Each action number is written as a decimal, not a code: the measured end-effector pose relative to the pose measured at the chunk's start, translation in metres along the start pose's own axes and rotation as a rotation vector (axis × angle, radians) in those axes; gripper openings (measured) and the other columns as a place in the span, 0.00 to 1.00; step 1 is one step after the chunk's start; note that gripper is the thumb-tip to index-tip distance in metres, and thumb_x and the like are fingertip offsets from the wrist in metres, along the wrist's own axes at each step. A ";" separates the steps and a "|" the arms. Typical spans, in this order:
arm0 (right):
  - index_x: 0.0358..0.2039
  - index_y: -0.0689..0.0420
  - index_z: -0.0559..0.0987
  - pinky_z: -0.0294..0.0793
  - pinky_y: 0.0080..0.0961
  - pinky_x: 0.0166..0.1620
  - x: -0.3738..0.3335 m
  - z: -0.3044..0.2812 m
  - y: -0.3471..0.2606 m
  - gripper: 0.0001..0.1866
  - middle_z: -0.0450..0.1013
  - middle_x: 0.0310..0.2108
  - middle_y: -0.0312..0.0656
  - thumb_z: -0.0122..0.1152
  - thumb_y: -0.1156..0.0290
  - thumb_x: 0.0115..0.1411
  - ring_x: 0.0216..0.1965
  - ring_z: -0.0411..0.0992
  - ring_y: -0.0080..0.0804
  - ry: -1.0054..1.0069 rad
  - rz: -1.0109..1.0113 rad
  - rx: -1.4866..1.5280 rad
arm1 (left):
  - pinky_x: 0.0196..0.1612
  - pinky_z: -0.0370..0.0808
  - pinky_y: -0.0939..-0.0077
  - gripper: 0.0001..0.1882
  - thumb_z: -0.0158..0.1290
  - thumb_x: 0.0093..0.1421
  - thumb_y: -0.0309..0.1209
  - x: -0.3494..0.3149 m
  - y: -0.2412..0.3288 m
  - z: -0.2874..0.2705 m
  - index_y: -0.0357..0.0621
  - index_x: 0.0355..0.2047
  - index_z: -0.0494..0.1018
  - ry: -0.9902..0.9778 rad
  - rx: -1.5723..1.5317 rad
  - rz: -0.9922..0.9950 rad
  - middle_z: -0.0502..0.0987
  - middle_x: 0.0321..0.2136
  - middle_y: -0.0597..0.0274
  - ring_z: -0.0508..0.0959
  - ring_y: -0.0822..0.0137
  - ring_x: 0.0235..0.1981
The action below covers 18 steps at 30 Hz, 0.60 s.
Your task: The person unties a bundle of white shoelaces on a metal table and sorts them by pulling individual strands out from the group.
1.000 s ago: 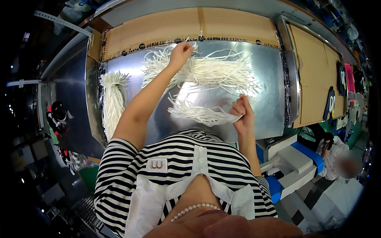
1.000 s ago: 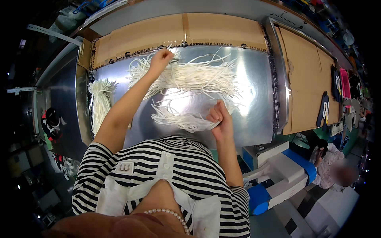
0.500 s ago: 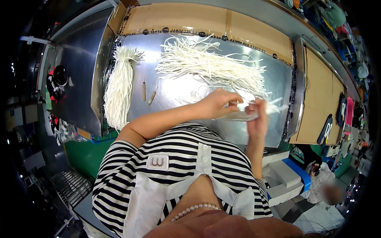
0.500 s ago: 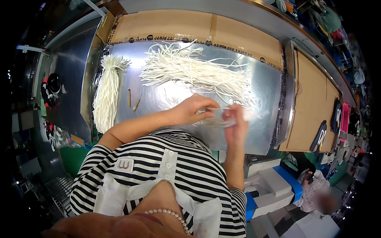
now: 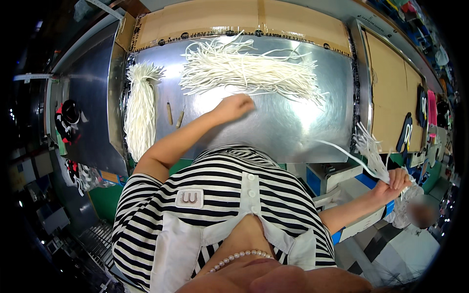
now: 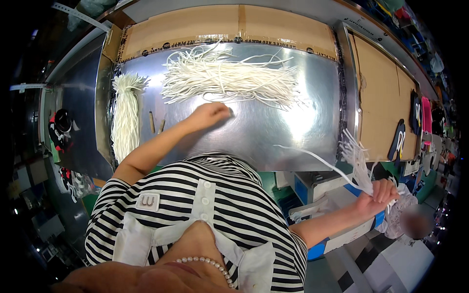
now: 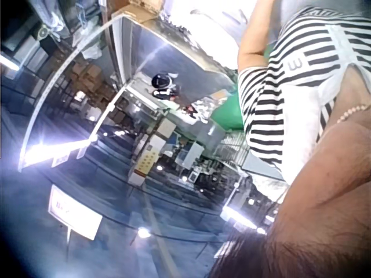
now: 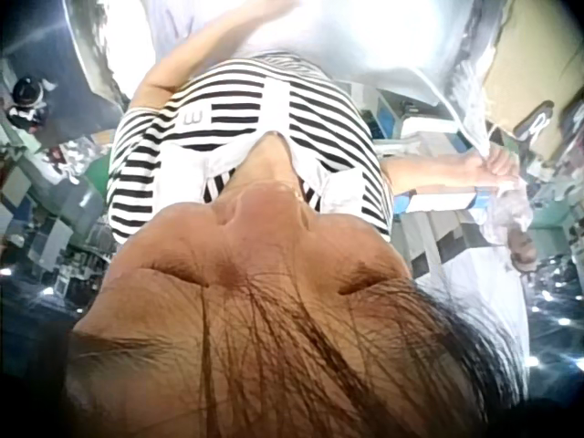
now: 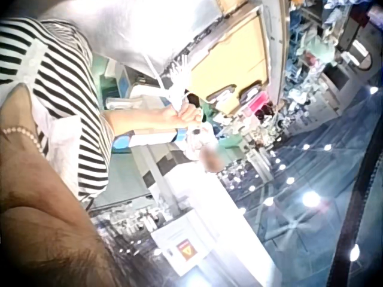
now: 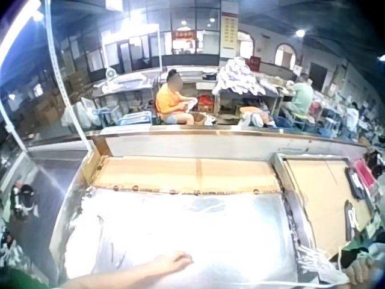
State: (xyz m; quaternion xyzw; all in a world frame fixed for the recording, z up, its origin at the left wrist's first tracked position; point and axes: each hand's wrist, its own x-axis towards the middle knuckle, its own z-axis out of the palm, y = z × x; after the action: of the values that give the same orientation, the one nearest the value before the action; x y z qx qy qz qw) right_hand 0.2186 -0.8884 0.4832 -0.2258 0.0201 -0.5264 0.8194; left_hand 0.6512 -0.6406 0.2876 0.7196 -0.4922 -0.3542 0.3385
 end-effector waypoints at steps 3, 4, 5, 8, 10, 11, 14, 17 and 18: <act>0.28 0.60 0.70 0.50 0.17 0.18 0.002 -0.001 0.047 0.12 0.55 0.15 0.34 0.45 0.68 0.66 0.14 0.53 0.19 0.144 0.015 0.046 | 0.29 0.71 0.72 0.15 0.56 0.56 0.42 0.031 -0.015 -0.004 0.42 0.31 0.74 0.418 0.136 -0.177 0.76 0.23 0.61 0.75 0.65 0.24; 0.30 0.60 0.70 0.50 0.16 0.17 0.003 -0.014 0.064 0.11 0.55 0.15 0.33 0.44 0.68 0.67 0.13 0.52 0.18 0.154 0.064 0.124 | 0.28 0.70 0.72 0.16 0.57 0.55 0.43 0.038 -0.009 -0.007 0.41 0.28 0.74 0.511 0.238 -0.214 0.76 0.22 0.62 0.74 0.65 0.22; 0.30 0.60 0.70 0.51 0.16 0.17 0.006 -0.014 0.083 0.12 0.54 0.15 0.32 0.42 0.68 0.67 0.13 0.51 0.18 0.169 0.140 0.176 | 0.28 0.70 0.70 0.15 0.57 0.54 0.42 0.046 -0.012 -0.006 0.41 0.28 0.74 0.480 0.251 -0.245 0.75 0.23 0.60 0.74 0.62 0.23; 0.32 0.61 0.68 0.54 0.17 0.18 0.009 -0.010 0.140 0.12 0.53 0.16 0.30 0.42 0.66 0.68 0.15 0.52 0.17 0.274 0.315 0.225 | 0.30 0.70 0.66 0.15 0.58 0.52 0.42 0.060 -0.021 -0.004 0.42 0.25 0.73 0.448 0.172 -0.338 0.74 0.25 0.57 0.74 0.57 0.25; 0.35 0.61 0.68 0.54 0.16 0.18 0.008 -0.009 0.167 0.11 0.53 0.18 0.30 0.42 0.67 0.68 0.17 0.52 0.17 0.322 0.418 0.229 | 0.30 0.69 0.66 0.16 0.59 0.51 0.42 0.058 -0.021 -0.006 0.41 0.24 0.73 0.471 -0.037 -0.397 0.73 0.25 0.57 0.73 0.58 0.25; 0.35 0.62 0.68 0.54 0.15 0.18 0.006 -0.010 0.181 0.11 0.53 0.19 0.30 0.42 0.67 0.68 0.18 0.53 0.17 0.338 0.453 0.208 | 0.30 0.68 0.69 0.14 0.57 0.52 0.41 0.055 -0.019 -0.009 0.41 0.25 0.72 0.502 -0.120 -0.340 0.73 0.24 0.59 0.72 0.62 0.25; 0.46 0.63 0.69 0.56 0.12 0.19 0.002 -0.007 0.221 0.11 0.62 0.26 0.35 0.48 0.73 0.65 0.23 0.56 0.17 0.465 0.589 0.125 | 0.29 0.66 0.77 0.10 0.54 0.58 0.36 0.035 -0.005 -0.026 0.41 0.28 0.71 0.591 -0.368 -0.184 0.73 0.22 0.63 0.69 0.72 0.25; 0.51 0.66 0.68 0.58 0.09 0.22 0.005 0.014 0.267 0.17 0.69 0.38 0.42 0.51 0.73 0.64 0.26 0.59 0.17 0.467 0.765 -0.024 | 0.35 0.67 0.80 0.09 0.47 0.64 0.33 0.025 0.056 -0.056 0.40 0.33 0.72 0.348 -0.597 0.014 0.74 0.25 0.66 0.70 0.76 0.28; 0.51 0.66 0.68 0.58 0.10 0.22 0.007 0.021 0.281 0.17 0.70 0.39 0.42 0.52 0.71 0.64 0.26 0.60 0.18 0.418 0.839 -0.061 | 0.36 0.68 0.78 0.08 0.47 0.63 0.32 0.021 0.075 -0.061 0.40 0.35 0.71 0.231 -0.648 -0.010 0.74 0.26 0.66 0.72 0.75 0.28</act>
State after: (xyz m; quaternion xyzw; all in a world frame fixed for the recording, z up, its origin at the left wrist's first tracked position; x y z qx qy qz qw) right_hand 0.4673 -0.7910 0.3936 -0.1110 0.2896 -0.1831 0.9329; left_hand 0.6731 -0.6730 0.3780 0.6125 -0.3091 -0.4099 0.6011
